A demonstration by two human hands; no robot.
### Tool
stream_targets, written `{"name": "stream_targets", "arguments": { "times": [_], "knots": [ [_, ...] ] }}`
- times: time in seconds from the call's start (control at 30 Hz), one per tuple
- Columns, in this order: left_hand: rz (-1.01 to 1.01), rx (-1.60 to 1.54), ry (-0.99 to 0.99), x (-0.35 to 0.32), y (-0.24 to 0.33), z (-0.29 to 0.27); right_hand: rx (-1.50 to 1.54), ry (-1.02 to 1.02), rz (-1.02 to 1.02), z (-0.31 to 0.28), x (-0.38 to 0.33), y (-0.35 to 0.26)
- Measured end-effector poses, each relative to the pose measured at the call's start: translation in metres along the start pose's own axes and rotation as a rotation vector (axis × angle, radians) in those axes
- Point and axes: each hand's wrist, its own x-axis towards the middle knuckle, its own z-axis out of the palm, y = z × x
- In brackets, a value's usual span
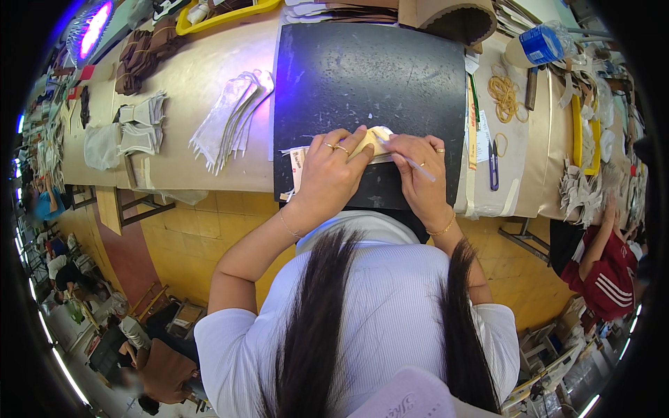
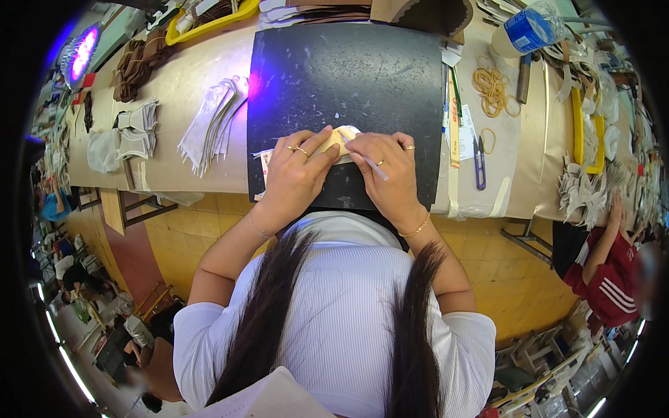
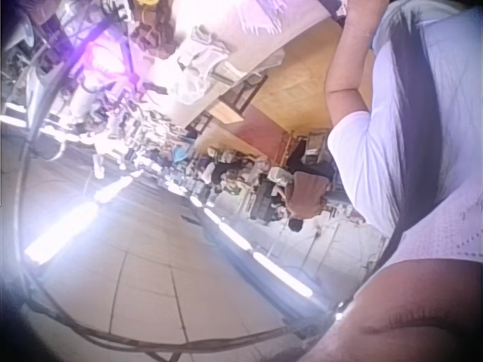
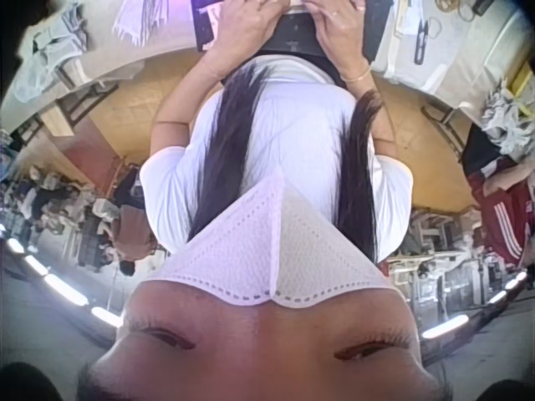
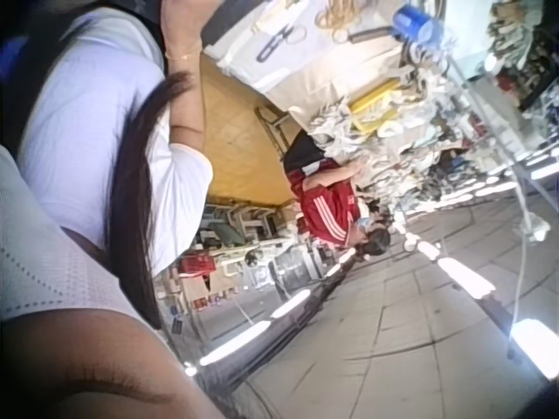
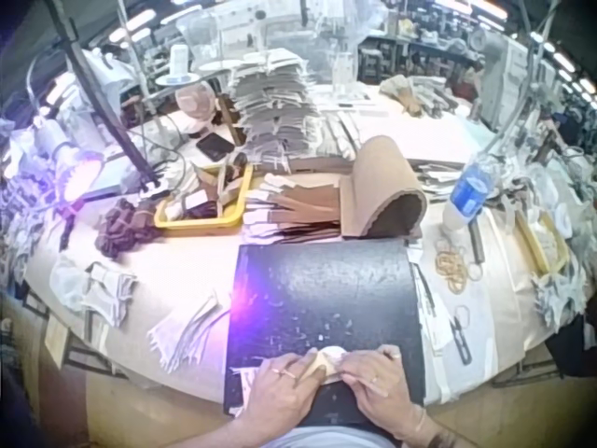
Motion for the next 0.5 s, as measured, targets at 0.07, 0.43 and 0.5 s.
{"name": "stream_targets", "arguments": {
  "times": [0.07, 0.43, 0.5],
  "knots": [
    [0.003, 0.005, -0.003, 0.0, 0.0, 0.0, -0.021, -0.009, -0.028, -0.005, -0.002, 0.002],
    [0.048, -0.207, -0.008, 0.011, -0.004, -0.009, 0.276, 0.145, 0.22, 0.007, -0.01, 0.007],
    [0.018, -0.225, -0.044, 0.007, -0.003, -0.019, 0.247, 0.127, 0.221, 0.009, -0.01, 0.007]
  ]
}}
